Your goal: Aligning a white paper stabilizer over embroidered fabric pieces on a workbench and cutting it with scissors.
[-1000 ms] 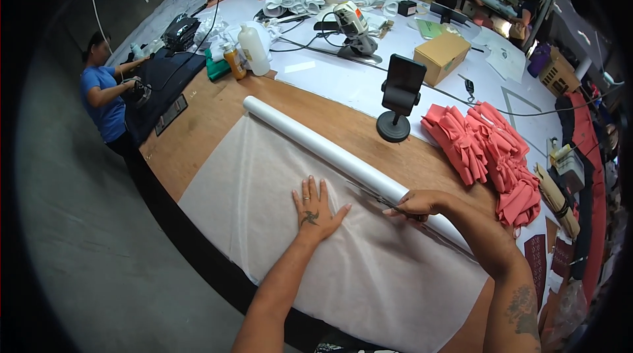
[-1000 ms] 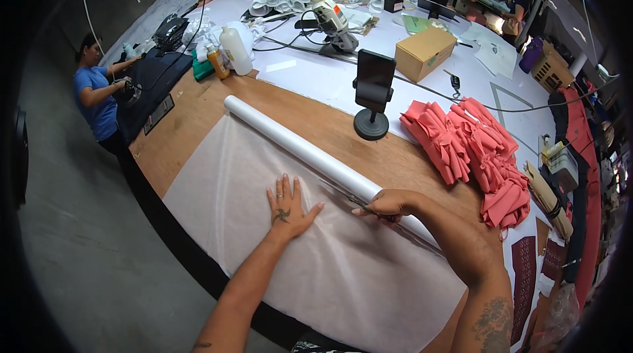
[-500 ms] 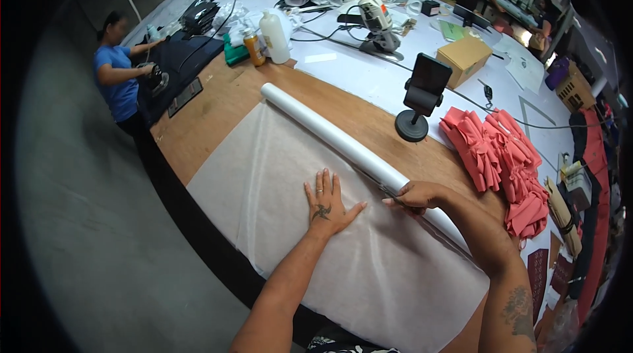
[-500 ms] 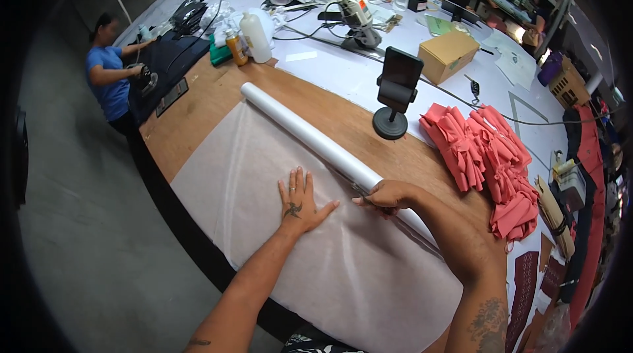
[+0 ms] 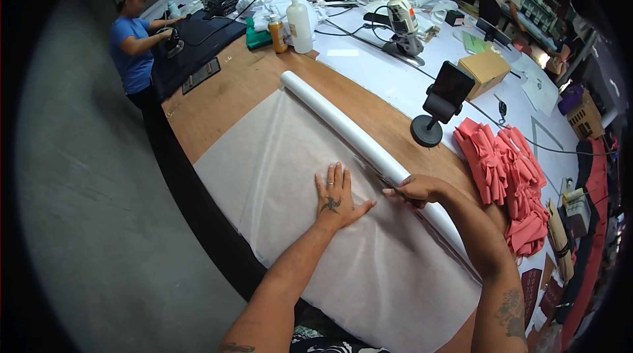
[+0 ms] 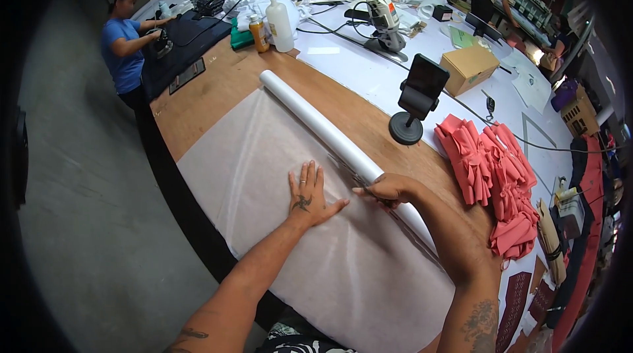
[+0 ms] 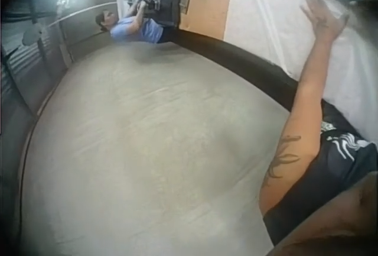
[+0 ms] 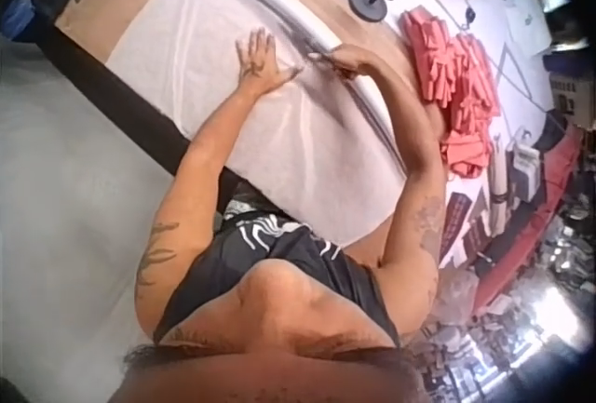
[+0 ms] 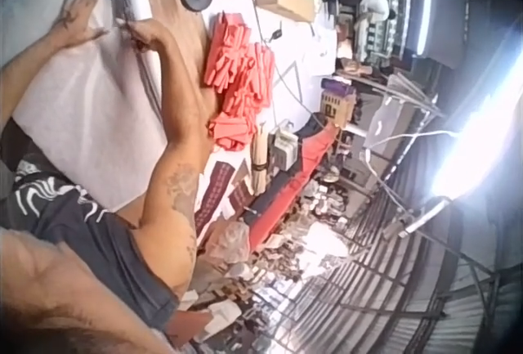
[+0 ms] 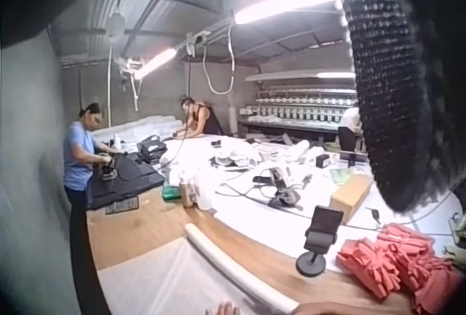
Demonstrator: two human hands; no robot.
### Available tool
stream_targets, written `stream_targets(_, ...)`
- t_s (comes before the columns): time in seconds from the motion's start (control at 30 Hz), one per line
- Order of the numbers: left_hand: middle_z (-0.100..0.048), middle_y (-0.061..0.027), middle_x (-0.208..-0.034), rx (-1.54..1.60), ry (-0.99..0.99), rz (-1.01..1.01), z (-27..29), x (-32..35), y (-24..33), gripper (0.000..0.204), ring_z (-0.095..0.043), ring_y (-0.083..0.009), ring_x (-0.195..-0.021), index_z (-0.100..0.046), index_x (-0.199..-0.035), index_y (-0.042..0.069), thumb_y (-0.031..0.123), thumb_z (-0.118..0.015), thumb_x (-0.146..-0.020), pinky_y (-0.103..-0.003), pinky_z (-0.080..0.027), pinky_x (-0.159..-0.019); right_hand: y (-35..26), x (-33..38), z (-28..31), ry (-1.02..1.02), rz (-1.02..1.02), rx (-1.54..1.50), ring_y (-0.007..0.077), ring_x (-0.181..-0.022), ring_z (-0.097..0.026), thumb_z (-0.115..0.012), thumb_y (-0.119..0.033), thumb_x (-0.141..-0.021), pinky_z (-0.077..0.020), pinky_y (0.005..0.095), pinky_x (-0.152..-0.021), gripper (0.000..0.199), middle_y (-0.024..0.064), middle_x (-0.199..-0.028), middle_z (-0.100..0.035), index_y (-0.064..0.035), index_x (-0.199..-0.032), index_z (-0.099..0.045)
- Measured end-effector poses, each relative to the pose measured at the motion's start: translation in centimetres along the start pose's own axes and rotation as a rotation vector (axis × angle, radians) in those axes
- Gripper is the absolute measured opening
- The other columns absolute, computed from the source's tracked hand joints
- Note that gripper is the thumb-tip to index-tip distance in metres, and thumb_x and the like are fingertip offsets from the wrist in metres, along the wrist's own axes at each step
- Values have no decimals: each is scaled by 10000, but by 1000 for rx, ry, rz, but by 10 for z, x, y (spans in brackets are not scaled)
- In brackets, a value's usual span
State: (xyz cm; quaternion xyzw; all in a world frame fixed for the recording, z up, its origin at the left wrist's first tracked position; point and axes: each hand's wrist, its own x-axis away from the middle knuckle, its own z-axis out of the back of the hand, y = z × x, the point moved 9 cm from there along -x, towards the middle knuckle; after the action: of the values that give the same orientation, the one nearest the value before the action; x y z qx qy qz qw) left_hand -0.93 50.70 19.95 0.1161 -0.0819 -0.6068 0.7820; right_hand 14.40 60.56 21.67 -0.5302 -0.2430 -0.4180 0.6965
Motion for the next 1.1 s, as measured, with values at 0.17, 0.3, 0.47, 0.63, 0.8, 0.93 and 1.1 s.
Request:
stream_targets(0.17, -167, -270, -1576, 31, -24, -6, -2, -1, -1, 1141, -46, -370, -1498, -209, -1495, -95, 772, -500, -812, -618, 36, -1157, -9, -12, 6, 12, -25, -2, 144, -465, -553, -683, -636, -822, -418, 289, -438, 589, 39, -561, -566, -86, -639, -581)
stream_targets(0.3, -160, -273, -1577, 45, -25, -15, -1, -1, -2, 1144, -38, -373, -1498, -203, -1491, -104, 775, -492, -818, -628, 40, -1152, -15, -18, 7, -18, -38, 10, 140, -468, -557, -684, -644, -815, -426, 288, -441, 596, 44, -564, -574, -82, -645, -589)
stream_targets(0.47, -160, -269, -1579, 59, -46, -20, 3, -4, -3, 1126, -46, -373, -1498, -191, -1496, -102, 769, -462, -836, -628, 27, -1154, -26, -34, 9, -3, -58, 3, 136, -480, -570, -659, -669, -821, -433, 285, -444, 626, 49, -572, -593, -81, -617, -591)
stream_targets(0.63, -163, -263, -1582, 42, -50, -19, 2, -4, -6, 1105, -56, -373, -1499, -185, -1503, -94, 762, -437, -852, -630, 11, -1155, -35, -43, 10, 19, -77, -34, 135, -468, -559, -658, -667, -824, -422, 279, -436, 626, 47, -561, -586, -80, -615, -591)
stream_targets(0.8, -140, -268, -1582, 78, -75, -10, -1, -5, -8, 1144, 2, -368, -1501, -170, -1500, -100, 785, -447, -831, -624, 62, -1150, -51, -50, 12, 16, -36, 31, 137, -466, -562, -669, -650, -826, -424, 278, -432, 619, 50, -557, -586, -69, -628, -591)
stream_targets(0.93, -138, -266, -1583, 95, -80, -7, -2, -5, -9, 1139, 4, -368, -1501, -173, -1500, -96, 783, -448, -831, -626, 61, -1149, -63, -58, 11, 19, -50, -37, 136, -454, -551, -664, -631, -841, -419, 286, -423, 609, 56, -551, -588, -62, -636, -588)
stream_targets(1.1, -153, -264, -1584, 84, -94, -19, 6, -9, -7, 1014, -41, -383, -1496, -222, -1501, -81, 690, -453, -884, -645, 15, -1145, -76, -63, 15, 22, -4, -29, 136, -449, -543, -649, -594, -871, -419, 287, -422, 581, 62, -552, -590, -64, -640, -589)
